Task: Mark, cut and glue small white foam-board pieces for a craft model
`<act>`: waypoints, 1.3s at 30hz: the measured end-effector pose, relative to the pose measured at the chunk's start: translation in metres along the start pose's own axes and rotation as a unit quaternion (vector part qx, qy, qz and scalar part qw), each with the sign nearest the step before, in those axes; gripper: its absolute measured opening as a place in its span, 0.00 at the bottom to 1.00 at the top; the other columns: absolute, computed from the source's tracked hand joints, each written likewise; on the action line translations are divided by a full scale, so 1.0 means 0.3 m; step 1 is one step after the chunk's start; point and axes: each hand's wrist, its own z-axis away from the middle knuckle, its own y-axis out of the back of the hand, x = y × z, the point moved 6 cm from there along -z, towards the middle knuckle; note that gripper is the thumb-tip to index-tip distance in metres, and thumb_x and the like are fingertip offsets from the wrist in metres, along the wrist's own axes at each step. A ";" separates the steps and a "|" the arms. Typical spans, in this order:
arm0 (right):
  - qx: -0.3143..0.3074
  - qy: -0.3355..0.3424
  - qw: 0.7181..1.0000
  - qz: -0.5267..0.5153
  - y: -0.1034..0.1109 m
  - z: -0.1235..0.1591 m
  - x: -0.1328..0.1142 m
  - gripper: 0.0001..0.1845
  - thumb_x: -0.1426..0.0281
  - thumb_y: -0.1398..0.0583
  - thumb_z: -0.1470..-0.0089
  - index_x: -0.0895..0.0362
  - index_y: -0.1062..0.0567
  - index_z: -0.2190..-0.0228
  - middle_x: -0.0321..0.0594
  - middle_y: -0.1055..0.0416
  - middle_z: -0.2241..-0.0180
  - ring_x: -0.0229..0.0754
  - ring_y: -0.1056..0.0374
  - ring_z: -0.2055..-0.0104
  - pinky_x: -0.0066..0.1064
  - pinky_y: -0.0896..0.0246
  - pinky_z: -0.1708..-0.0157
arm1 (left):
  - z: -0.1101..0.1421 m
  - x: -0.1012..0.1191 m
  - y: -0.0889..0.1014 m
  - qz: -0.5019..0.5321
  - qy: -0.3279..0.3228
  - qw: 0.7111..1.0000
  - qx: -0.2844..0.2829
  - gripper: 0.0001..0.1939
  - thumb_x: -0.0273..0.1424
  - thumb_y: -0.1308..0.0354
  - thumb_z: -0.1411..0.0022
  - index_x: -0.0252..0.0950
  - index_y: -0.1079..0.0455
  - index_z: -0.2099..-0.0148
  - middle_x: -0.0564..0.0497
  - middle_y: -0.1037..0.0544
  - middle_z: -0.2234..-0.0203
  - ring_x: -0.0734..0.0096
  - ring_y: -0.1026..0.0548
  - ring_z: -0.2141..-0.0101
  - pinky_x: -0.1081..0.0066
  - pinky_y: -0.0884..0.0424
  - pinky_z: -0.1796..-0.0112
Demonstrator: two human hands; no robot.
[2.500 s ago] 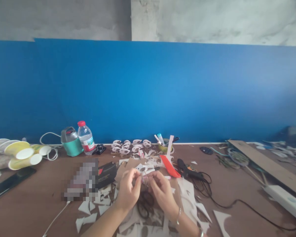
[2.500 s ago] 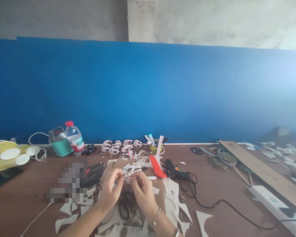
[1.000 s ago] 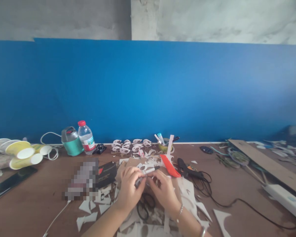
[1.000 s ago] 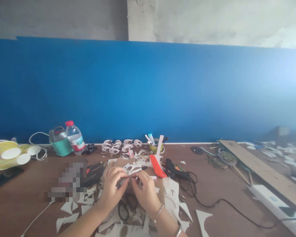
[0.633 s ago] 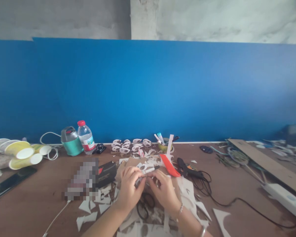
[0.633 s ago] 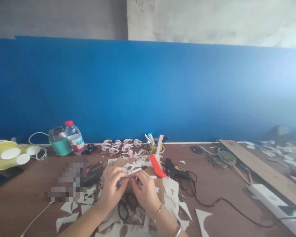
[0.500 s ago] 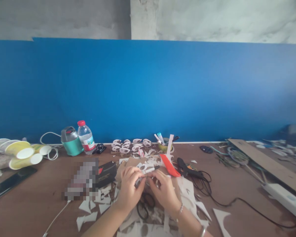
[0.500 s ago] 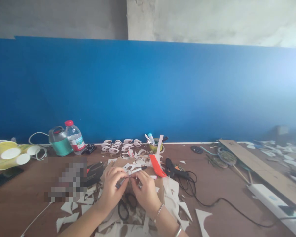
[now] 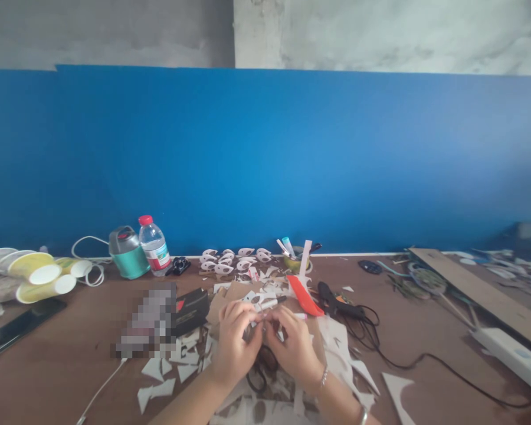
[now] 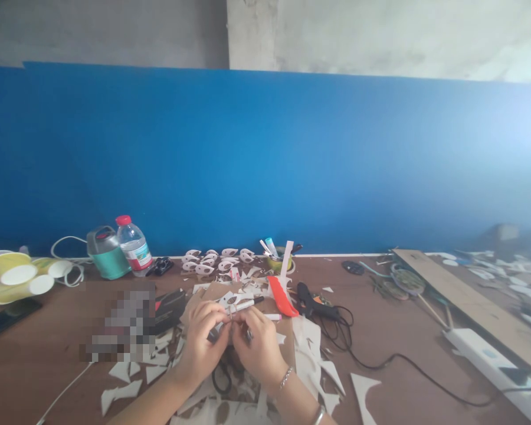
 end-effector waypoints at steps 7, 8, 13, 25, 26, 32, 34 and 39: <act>-0.003 -0.046 0.999 -0.003 -0.011 0.006 0.027 0.05 0.76 0.44 0.47 0.56 0.28 0.69 0.38 0.29 0.73 0.38 0.34 0.74 0.27 0.39 0.73 | 0.001 -0.014 0.008 -0.002 0.017 0.999 0.028 0.05 0.24 0.46 0.40 0.39 0.35 0.67 0.51 0.26 0.68 0.64 0.28 0.62 0.64 0.37 0.58; 0.002 -0.041 0.999 -0.003 -0.011 0.008 0.026 0.05 0.76 0.44 0.47 0.56 0.28 0.70 0.38 0.29 0.74 0.38 0.34 0.75 0.27 0.39 0.73 | 0.000 -0.015 0.007 -0.003 0.018 0.999 0.029 0.05 0.24 0.46 0.40 0.39 0.35 0.67 0.51 0.26 0.68 0.64 0.28 0.62 0.64 0.37 0.58; 0.003 0.008 1.000 -0.029 -0.016 0.014 0.005 0.06 0.77 0.44 0.46 0.56 0.28 0.69 0.39 0.28 0.72 0.38 0.34 0.73 0.27 0.38 0.73 | 0.003 -0.015 0.012 -0.010 0.022 0.999 0.038 0.06 0.23 0.48 0.40 0.39 0.34 0.67 0.51 0.26 0.68 0.64 0.28 0.62 0.64 0.36 0.57; 0.015 -0.006 0.999 -0.036 -0.001 0.009 0.038 0.05 0.74 0.43 0.43 0.56 0.26 0.68 0.39 0.26 0.71 0.39 0.31 0.71 0.27 0.37 0.72 | 0.005 -0.035 0.000 0.058 0.034 0.997 0.026 0.07 0.25 0.47 0.38 0.39 0.29 0.64 0.49 0.25 0.67 0.63 0.27 0.61 0.64 0.34 0.58; 0.021 -0.010 0.999 -0.030 0.002 0.009 0.043 0.05 0.73 0.42 0.43 0.56 0.26 0.68 0.38 0.25 0.72 0.39 0.31 0.72 0.27 0.37 0.73 | 0.006 -0.034 -0.003 0.070 0.033 0.997 0.020 0.08 0.24 0.48 0.38 0.39 0.28 0.62 0.48 0.25 0.66 0.62 0.28 0.60 0.64 0.34 0.57; 0.030 -0.012 0.999 -0.009 0.010 0.011 0.050 0.03 0.72 0.42 0.43 0.56 0.27 0.69 0.38 0.26 0.72 0.38 0.32 0.74 0.26 0.38 0.75 | 0.016 -0.020 -0.009 0.131 0.036 0.991 -0.002 0.11 0.25 0.48 0.39 0.39 0.29 0.55 0.45 0.27 0.61 0.59 0.29 0.57 0.61 0.32 0.56; 0.031 0.005 1.000 -0.002 0.008 0.014 0.042 0.04 0.73 0.42 0.43 0.55 0.28 0.70 0.38 0.27 0.72 0.38 0.32 0.73 0.27 0.38 0.73 | 0.017 -0.020 -0.008 0.138 0.046 0.989 -0.002 0.09 0.26 0.47 0.39 0.38 0.29 0.57 0.45 0.27 0.62 0.59 0.29 0.57 0.60 0.32 0.56; 0.035 0.053 0.998 0.021 0.005 0.019 0.018 0.05 0.75 0.43 0.43 0.55 0.30 0.70 0.38 0.28 0.73 0.40 0.32 0.70 0.28 0.37 0.71 | 0.014 -0.034 -0.015 0.156 0.086 0.984 -0.003 0.04 0.29 0.45 0.39 0.38 0.29 0.63 0.46 0.27 0.64 0.60 0.28 0.58 0.61 0.32 0.56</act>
